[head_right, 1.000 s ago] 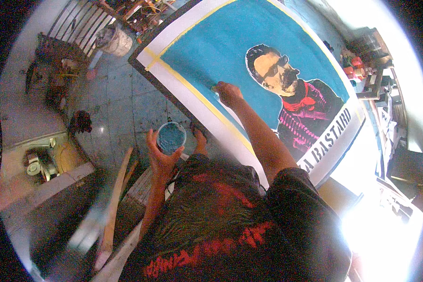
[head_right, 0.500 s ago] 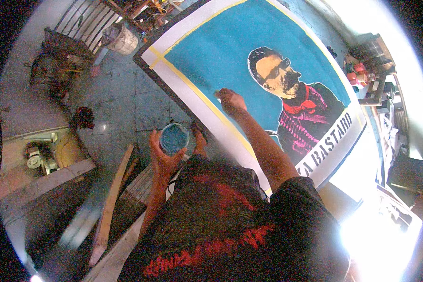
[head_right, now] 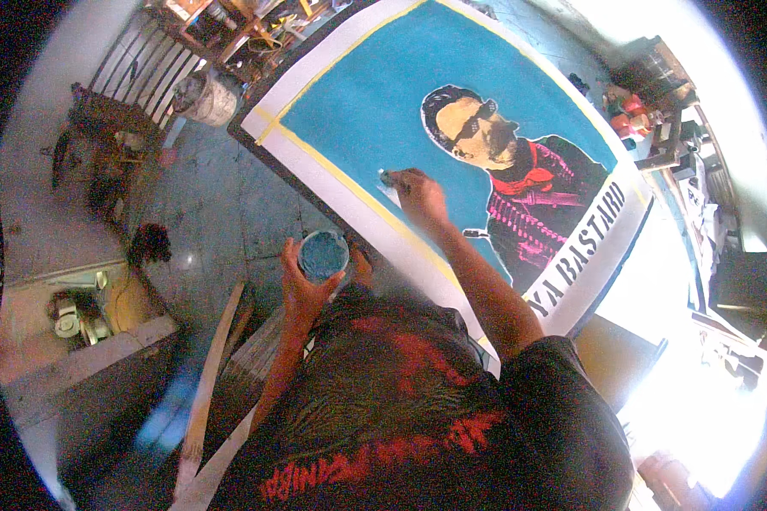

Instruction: The person paints the border of a large poster with blue paint using a small brush. They hold a small container of paint in one hand and apply paint along the yellow taped edge of the poster with the other hand.

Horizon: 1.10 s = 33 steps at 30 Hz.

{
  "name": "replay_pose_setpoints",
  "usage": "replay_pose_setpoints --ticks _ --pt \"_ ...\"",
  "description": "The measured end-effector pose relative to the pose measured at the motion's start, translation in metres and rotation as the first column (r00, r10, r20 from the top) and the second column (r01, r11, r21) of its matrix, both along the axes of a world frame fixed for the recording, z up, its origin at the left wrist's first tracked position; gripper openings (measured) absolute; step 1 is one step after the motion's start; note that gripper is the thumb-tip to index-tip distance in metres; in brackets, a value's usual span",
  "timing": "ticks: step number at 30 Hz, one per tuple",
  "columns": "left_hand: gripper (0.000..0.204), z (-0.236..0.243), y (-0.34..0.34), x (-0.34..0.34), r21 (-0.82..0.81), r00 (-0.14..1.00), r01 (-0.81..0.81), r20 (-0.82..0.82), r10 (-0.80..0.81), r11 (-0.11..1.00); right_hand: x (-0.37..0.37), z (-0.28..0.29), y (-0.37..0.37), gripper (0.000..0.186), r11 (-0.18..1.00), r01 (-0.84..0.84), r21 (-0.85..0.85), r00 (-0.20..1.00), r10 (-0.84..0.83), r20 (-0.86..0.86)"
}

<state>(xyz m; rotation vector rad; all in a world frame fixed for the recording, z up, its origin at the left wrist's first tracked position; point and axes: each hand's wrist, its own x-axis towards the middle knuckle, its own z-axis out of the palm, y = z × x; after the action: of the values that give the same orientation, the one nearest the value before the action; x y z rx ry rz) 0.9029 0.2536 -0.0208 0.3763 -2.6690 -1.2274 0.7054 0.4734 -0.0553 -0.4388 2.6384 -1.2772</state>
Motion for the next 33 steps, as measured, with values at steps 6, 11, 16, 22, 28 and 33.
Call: replay_pose_setpoints --ticks 6,11,16,22,28,33 --pt "0.112 0.000 0.016 -0.020 -0.041 0.993 0.103 -0.053 -0.105 0.994 0.047 0.051 0.017 0.024 0.893 0.254 -0.372 0.908 -0.088 0.409" --pt "0.110 0.021 0.020 -0.044 -0.013 0.981 0.166 -0.096 -0.166 0.986 0.072 0.107 0.008 0.022 0.927 0.123 -0.355 0.973 -0.043 0.225" --pt "0.107 0.031 0.025 -0.069 -0.086 0.940 0.261 -0.206 -0.273 0.962 0.077 0.124 -0.004 0.020 0.969 -0.054 -0.240 0.998 0.050 -0.024" --pt "0.105 0.040 0.027 -0.074 -0.072 0.940 0.297 -0.156 -0.305 0.952 0.076 0.131 -0.018 0.023 0.997 -0.079 -0.003 0.976 0.076 -0.205" --pt "0.104 0.046 0.030 -0.073 -0.067 0.940 0.280 -0.182 -0.288 0.958 0.076 0.113 -0.034 0.020 0.998 0.056 -0.027 0.977 -0.060 -0.206" --pt "0.105 0.046 0.027 -0.071 -0.098 0.933 0.286 -0.199 -0.300 0.953 0.082 0.120 -0.039 0.021 0.997 0.056 -0.051 0.984 -0.064 -0.166"
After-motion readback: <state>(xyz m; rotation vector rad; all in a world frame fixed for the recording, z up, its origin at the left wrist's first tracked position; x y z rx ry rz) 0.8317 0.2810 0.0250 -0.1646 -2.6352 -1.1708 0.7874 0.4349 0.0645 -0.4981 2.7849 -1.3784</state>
